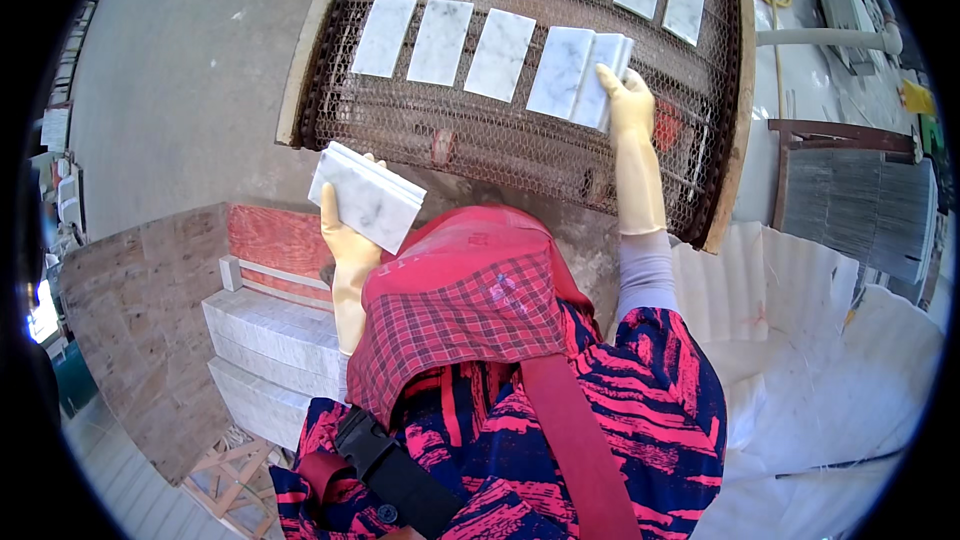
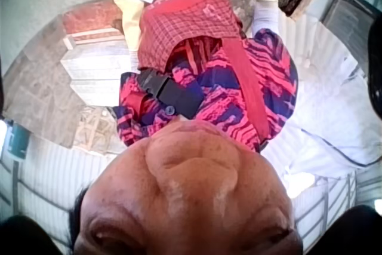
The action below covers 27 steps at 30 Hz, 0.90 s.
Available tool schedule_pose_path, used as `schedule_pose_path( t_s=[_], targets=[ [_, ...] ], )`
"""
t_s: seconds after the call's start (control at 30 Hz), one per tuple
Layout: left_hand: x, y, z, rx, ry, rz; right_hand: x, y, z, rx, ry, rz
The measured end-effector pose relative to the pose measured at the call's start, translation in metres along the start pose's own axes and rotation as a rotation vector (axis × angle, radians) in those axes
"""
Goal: The person repeatedly picks up small white rectangular tiles from a stack and places them onto a moving conveyor belt. The person handles the tiles by hand, arranging them in rows on the belt as it moves through the facility.
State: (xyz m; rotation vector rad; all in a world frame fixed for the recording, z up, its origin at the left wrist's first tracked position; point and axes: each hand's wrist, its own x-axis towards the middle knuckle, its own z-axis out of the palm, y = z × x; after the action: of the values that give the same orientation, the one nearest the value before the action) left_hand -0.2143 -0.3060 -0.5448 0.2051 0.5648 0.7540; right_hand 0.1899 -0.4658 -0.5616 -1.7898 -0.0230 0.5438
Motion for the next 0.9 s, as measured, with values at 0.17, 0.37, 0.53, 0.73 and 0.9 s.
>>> schedule_pose_path(
  t_s=[0.17, 0.37, 0.53, 0.73, 0.9],
  targets=[
    [0.005, -0.002, 0.002, 0.022, -0.039, -0.012, 0.017, 0.012, -0.038, 0.064, 0.024, 0.01],
    [0.009, -0.001, 0.01, 0.014, -0.094, -0.082, 0.033, 0.03, -0.047, 0.059, 0.063, 0.009],
    [0.013, -0.001, 0.006, -0.034, -0.115, -0.152, 0.035, 0.033, -0.066, -0.062, 0.168, -0.014],
    [0.016, 0.002, 0.003, -0.019, -0.111, -0.13, 0.055, 0.039, -0.12, -0.185, 0.244, -0.057],
    [0.018, 0.003, 0.001, -0.058, -0.123, -0.197, 0.065, 0.049, -0.138, -0.412, 0.259, -0.015]
  ],
)
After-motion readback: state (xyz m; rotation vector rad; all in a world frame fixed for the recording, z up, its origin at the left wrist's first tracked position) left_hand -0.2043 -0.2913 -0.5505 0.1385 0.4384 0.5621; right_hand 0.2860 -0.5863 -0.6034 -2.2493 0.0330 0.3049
